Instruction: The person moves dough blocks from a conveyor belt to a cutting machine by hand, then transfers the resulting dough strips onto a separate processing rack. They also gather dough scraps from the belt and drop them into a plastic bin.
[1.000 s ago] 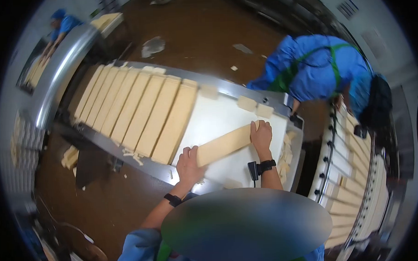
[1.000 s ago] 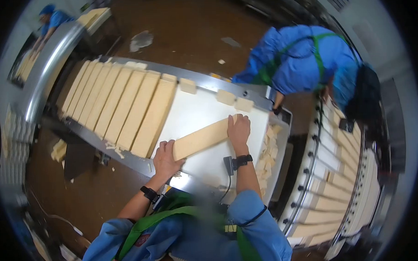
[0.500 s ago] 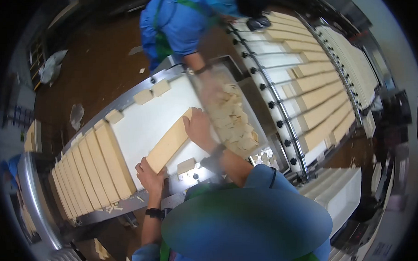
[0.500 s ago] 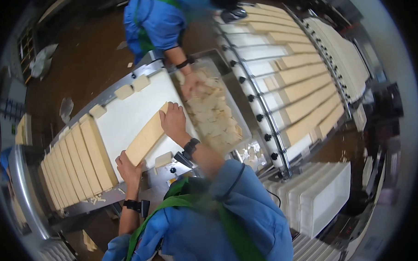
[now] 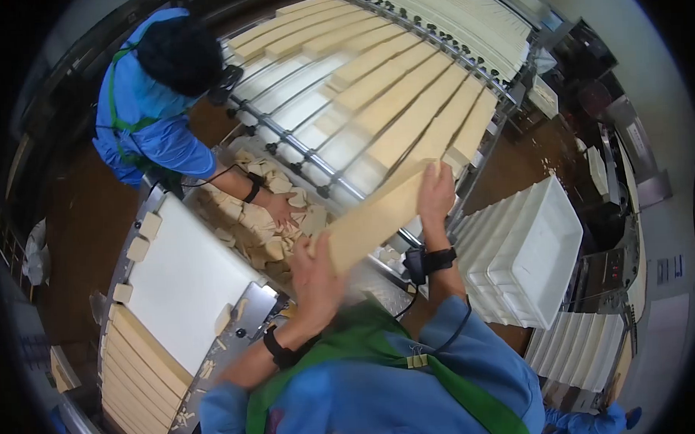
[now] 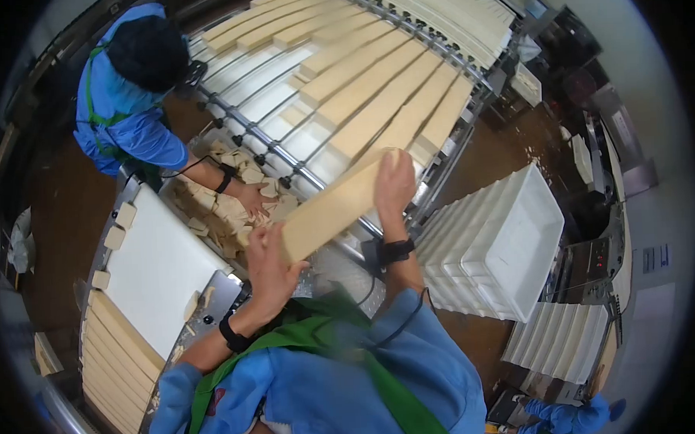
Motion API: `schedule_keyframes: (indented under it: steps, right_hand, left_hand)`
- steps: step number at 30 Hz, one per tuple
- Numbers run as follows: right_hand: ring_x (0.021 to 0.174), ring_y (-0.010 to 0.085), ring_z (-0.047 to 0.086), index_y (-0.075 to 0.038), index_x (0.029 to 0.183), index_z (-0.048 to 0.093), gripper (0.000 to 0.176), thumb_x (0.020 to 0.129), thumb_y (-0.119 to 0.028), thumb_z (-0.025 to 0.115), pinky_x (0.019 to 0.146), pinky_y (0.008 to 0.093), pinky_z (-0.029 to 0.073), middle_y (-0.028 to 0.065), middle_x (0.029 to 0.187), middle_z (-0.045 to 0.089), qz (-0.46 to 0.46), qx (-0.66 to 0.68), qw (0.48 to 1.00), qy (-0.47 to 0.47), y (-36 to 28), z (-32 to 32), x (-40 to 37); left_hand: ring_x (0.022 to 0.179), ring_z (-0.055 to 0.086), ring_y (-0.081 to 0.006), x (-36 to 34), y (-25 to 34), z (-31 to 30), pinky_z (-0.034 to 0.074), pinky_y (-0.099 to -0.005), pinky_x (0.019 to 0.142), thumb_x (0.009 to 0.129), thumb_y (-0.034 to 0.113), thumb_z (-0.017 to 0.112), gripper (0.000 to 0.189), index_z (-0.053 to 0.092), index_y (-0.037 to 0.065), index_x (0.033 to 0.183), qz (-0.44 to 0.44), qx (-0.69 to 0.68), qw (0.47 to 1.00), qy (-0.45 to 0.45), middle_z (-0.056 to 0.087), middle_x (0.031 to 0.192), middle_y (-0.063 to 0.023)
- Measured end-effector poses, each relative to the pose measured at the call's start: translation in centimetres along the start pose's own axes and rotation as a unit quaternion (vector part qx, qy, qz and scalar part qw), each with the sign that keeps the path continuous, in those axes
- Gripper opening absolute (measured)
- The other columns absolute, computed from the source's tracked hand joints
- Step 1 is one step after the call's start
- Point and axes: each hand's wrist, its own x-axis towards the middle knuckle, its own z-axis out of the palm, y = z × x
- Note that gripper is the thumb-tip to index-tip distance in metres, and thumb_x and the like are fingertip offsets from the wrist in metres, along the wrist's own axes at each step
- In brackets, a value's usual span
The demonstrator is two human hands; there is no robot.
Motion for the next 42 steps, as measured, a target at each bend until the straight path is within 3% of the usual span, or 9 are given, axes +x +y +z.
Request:
schedule_keyframes:
  steps: [7,9,13,19,25,31,33,36,42]
  right_hand:
    - [0.103,0.0431,0.071,-0.003,0.118,0.069,0.046,0.107,-0.043,0.051,0.096,0.0508,0.049,0.0267,0.106,0.073,0.089,-0.009,0.988,-0.127,11.9,-1.4,6.5]
    - [0.104,0.0441,0.070,-0.002,0.112,0.070,0.050,0.106,-0.048,0.051,0.097,0.0549,0.044,0.0285,0.103,0.073,-0.031,-0.134,0.953,-0.271,13.7,-0.3,8.5]
    - [0.104,0.0434,0.068,-0.003,0.109,0.071,0.053,0.104,-0.052,0.052,0.097,0.0570,0.038,0.0287,0.101,0.074,-0.045,-0.243,0.913,-0.324,14.2,1.2,10.3]
    - [0.117,0.0360,0.062,-0.004,0.111,0.073,0.052,0.102,-0.053,0.058,0.097,0.0548,0.035,0.0250,0.107,0.074,-0.090,-0.249,0.921,-0.287,14.5,0.6,9.9]
    - [0.124,0.0332,0.057,-0.007,0.126,0.070,0.042,0.100,-0.039,0.066,0.101,0.0527,0.034,0.0132,0.117,0.073,-0.170,-0.206,0.957,-0.113,14.5,-1.2,10.2]
    - [0.139,0.0388,0.047,-0.006,0.141,0.060,0.045,0.102,-0.028,0.065,0.115,0.0581,0.029,0.0181,0.142,0.062,-0.137,-0.080,0.960,-0.231,13.1,-5.1,5.6]
    - [0.151,0.0435,0.035,-0.008,0.155,0.048,0.058,0.102,-0.025,0.064,0.124,0.0613,0.018,0.0235,0.159,0.045,-0.164,0.075,0.922,-0.342,12.9,-5.9,3.0]
    - [0.158,0.0447,0.024,-0.010,0.163,0.039,0.068,0.101,-0.024,0.066,0.127,0.0640,0.010,0.0255,0.168,0.031,-0.183,0.098,0.847,-0.489,8.4,-8.4,0.3]
    - [0.157,0.0426,0.029,-0.017,0.158,0.046,0.066,0.095,-0.017,0.068,0.122,0.0751,0.011,0.0220,0.166,0.035,-0.319,-0.002,0.847,-0.425,9.8,-7.2,-1.7]
  left_hand:
    - [0.116,0.055,-0.0430,2.2,5.9,8.1,0.047,-0.0473,0.103,0.087,0.022,0.081,0.075,0.045,0.009,0.152,0.033,-0.139,0.966,-0.216,0.047,0.130,-0.0225]
    - [0.114,0.057,-0.0428,2.8,6.7,9.2,0.049,-0.0465,0.101,0.089,0.024,0.080,0.074,0.045,0.009,0.152,0.024,-0.129,0.966,-0.223,0.048,0.129,-0.0224]
    - [0.112,0.061,-0.0412,4.7,7.8,8.6,0.052,-0.0447,0.098,0.091,0.026,0.078,0.072,0.045,0.007,0.152,-0.043,-0.127,0.957,-0.256,0.051,0.130,-0.0225]
    - [0.116,0.061,-0.0393,5.1,8.2,9.4,0.052,-0.0447,0.099,0.092,0.027,0.077,0.066,0.050,0.006,0.148,-0.052,-0.127,0.964,-0.228,0.056,0.127,-0.0230]
    - [0.120,0.061,-0.0429,6.2,8.5,14.2,0.051,-0.0502,0.102,0.089,0.027,0.078,0.065,0.053,0.012,0.146,-0.084,-0.131,0.974,-0.164,0.057,0.132,-0.0209]
    - [0.118,0.063,-0.0423,7.5,9.4,18.2,0.052,-0.0507,0.100,0.087,0.018,0.074,0.061,0.054,0.012,0.144,-0.110,-0.136,0.979,-0.102,0.056,0.134,-0.0205]
    - [0.120,0.062,-0.0407,7.3,9.5,18.2,0.051,-0.0497,0.101,0.086,0.014,0.072,0.060,0.055,0.012,0.143,-0.117,-0.158,0.976,-0.095,0.057,0.133,-0.0193]
    - [0.126,0.058,-0.0416,7.2,10.1,16.1,0.051,-0.0484,0.102,0.082,-0.002,0.061,0.067,0.053,0.017,0.145,-0.152,-0.233,0.949,-0.149,0.053,0.134,-0.0194]
    - [0.127,0.058,-0.0424,6.0,6.6,18.4,0.050,-0.0462,0.106,0.077,-0.013,0.052,0.070,0.055,0.011,0.143,-0.064,-0.253,0.961,-0.091,0.053,0.135,-0.0187]
